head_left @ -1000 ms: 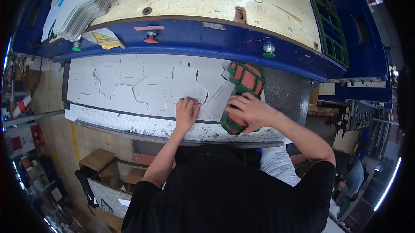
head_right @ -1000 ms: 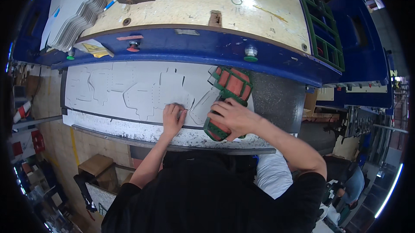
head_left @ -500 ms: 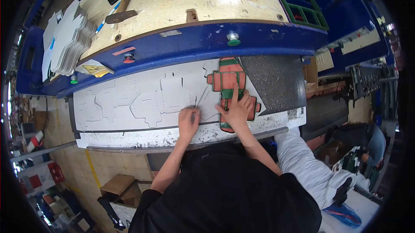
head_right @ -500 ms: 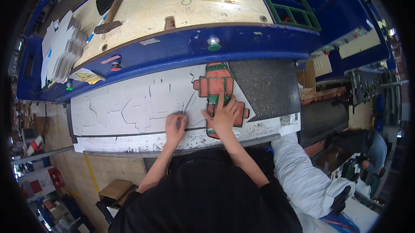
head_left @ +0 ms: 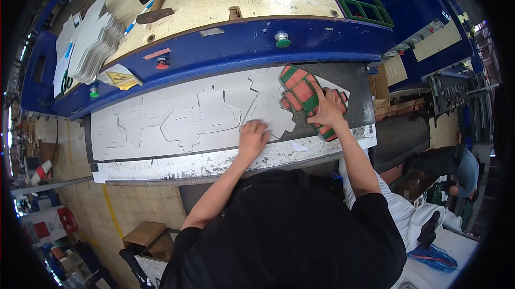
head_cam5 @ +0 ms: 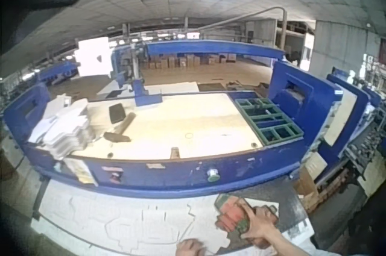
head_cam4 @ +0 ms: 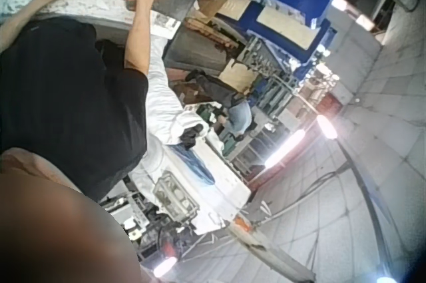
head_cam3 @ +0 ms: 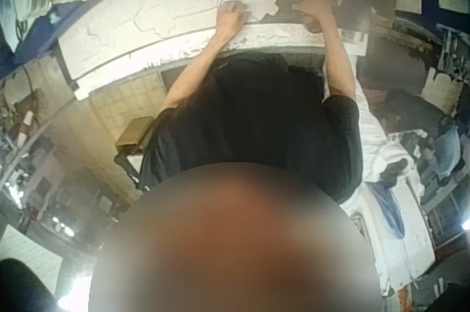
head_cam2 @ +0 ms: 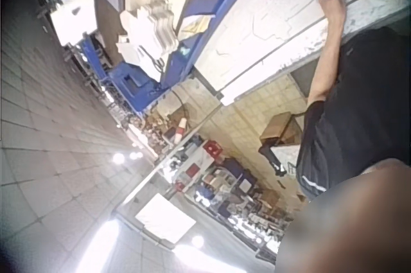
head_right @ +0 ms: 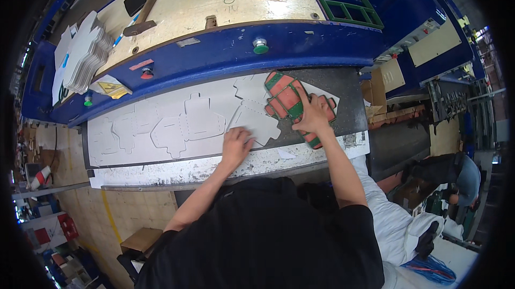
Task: Operator uses a die-cutting machine to cut shoe patterns from white material sheets, placing the die mold, cycling the machine, and removing the cut components.
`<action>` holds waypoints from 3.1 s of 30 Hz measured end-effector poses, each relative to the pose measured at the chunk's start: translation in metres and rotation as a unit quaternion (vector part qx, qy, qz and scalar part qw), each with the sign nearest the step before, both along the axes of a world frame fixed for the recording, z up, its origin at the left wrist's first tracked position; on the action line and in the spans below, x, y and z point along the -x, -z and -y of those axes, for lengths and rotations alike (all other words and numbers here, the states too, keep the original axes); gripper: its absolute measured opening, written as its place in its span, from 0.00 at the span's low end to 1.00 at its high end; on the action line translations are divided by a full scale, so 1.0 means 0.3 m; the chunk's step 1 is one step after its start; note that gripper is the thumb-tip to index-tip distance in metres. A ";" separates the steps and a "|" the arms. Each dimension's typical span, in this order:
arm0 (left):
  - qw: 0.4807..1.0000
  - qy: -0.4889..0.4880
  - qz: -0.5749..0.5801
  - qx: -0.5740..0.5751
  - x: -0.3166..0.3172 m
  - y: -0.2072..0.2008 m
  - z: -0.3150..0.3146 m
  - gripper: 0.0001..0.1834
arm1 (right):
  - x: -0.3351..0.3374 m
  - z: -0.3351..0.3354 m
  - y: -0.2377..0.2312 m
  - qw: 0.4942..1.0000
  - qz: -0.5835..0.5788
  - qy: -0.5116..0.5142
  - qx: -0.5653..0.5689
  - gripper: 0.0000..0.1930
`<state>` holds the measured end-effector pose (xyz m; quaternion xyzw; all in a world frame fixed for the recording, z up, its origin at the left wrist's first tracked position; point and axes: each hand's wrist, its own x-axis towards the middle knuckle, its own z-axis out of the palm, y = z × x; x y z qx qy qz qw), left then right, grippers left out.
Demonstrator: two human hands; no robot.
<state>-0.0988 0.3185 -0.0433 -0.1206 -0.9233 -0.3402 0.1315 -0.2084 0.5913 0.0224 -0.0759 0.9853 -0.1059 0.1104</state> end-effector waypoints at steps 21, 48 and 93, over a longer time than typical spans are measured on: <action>0.972 0.173 0.093 0.127 0.265 -0.283 -0.072 0.07 | 0.080 -0.411 0.135 0.988 -0.153 -0.014 0.029 0.26; 0.978 -0.094 0.158 -0.100 0.026 -0.352 0.191 0.30 | -0.284 0.160 0.046 0.754 0.305 0.111 0.570 0.13; 0.483 -0.377 0.129 -0.780 -0.071 -0.170 0.506 0.25 | -0.116 0.742 0.214 0.592 0.352 0.291 0.664 0.24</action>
